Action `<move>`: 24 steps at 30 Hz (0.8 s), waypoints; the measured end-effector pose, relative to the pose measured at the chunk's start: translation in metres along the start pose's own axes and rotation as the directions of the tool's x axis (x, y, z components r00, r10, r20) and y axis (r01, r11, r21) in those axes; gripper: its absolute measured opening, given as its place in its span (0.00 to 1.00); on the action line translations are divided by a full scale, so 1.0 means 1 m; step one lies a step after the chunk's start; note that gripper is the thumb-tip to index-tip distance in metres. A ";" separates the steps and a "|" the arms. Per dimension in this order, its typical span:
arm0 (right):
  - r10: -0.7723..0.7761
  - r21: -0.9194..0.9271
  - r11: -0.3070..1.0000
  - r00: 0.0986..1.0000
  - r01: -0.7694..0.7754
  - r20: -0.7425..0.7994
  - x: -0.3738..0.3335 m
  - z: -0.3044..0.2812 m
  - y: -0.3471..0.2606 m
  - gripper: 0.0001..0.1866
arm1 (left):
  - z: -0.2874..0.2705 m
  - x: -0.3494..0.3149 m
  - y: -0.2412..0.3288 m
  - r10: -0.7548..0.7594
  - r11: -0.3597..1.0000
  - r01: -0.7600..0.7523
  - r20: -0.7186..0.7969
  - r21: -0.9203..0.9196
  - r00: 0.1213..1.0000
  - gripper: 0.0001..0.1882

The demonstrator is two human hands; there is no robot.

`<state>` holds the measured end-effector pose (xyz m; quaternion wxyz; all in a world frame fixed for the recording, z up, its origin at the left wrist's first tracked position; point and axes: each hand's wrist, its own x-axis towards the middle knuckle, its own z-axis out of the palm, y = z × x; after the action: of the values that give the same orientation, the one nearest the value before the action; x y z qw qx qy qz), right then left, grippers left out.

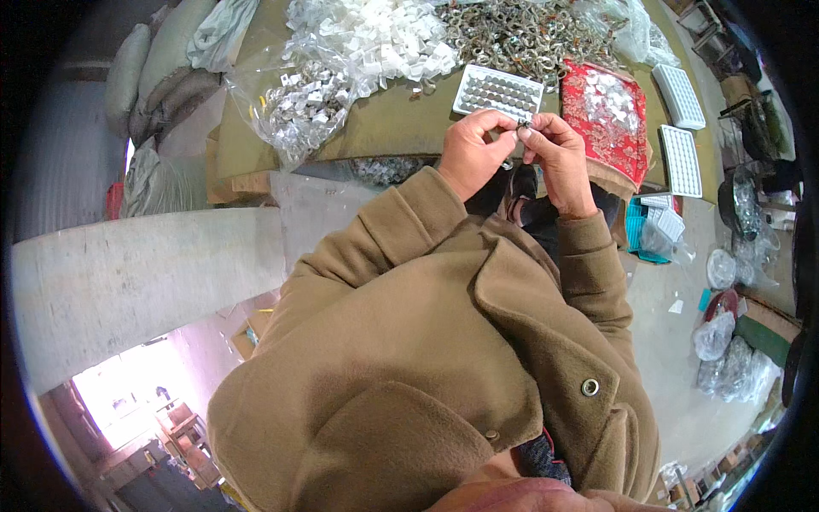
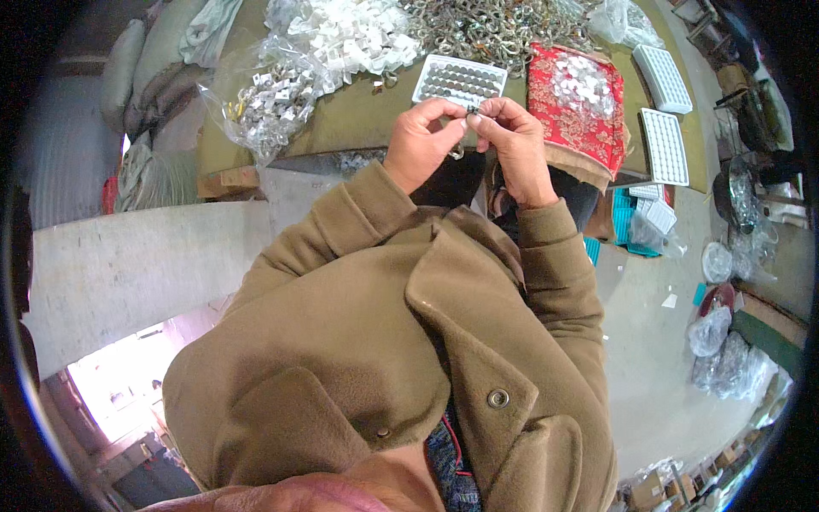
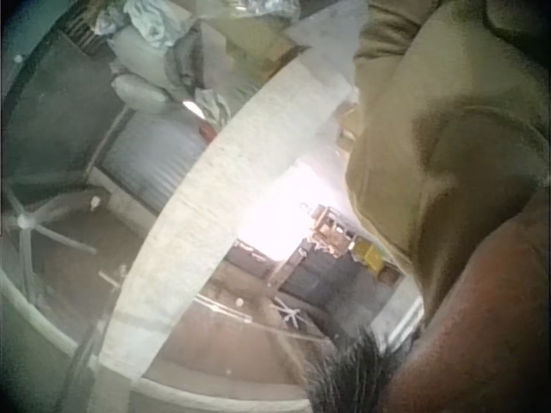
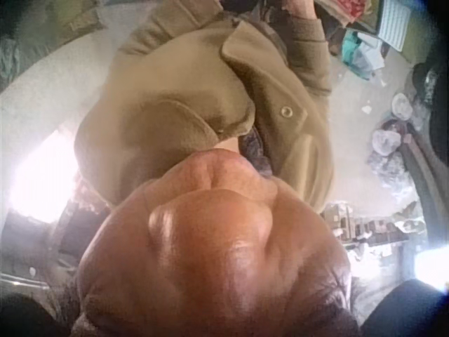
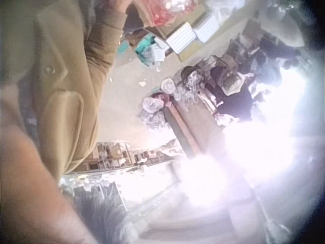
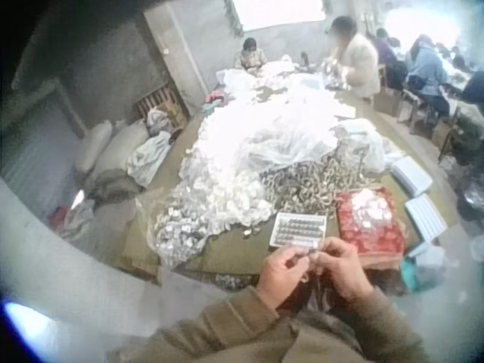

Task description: The person unpacks small white plastic LED modules from a bag and repeatedly inserts metal keyring-style clips into the modules, testing each by pressing a button to light a blue LED. The person places the assembled units on a red cloth on the table.

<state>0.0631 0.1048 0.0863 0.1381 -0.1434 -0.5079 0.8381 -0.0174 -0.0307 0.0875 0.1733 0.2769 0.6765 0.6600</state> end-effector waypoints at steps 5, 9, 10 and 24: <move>-0.033 0.172 0.985 0.999 0.032 0.003 0.000 0.016 0.011 0.04 | -0.020 0.001 0.006 -0.429 0.809 0.467 0.184 -0.357 0.884 0.05; 0.062 0.290 0.955 0.998 -0.063 0.013 0.003 0.020 0.013 0.04 | -0.044 0.002 0.000 -0.465 0.853 0.502 0.229 -0.142 0.855 0.07; 0.079 0.315 0.946 0.997 -0.082 0.021 0.005 0.021 0.013 0.04 | -0.051 0.003 -0.003 -0.410 0.894 0.440 0.247 -0.080 0.878 0.08; 0.035 0.022 0.999 0.999 -0.034 -0.040 0.006 0.037 0.021 0.04 | -0.102 0.118 -0.048 0.255 0.441 -0.070 -0.050 0.895 0.966 0.16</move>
<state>0.0416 0.0675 0.0830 0.1355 -0.1678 -0.4934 0.8427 -0.1786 -0.0392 0.0626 -0.1214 0.3302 0.9030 0.2467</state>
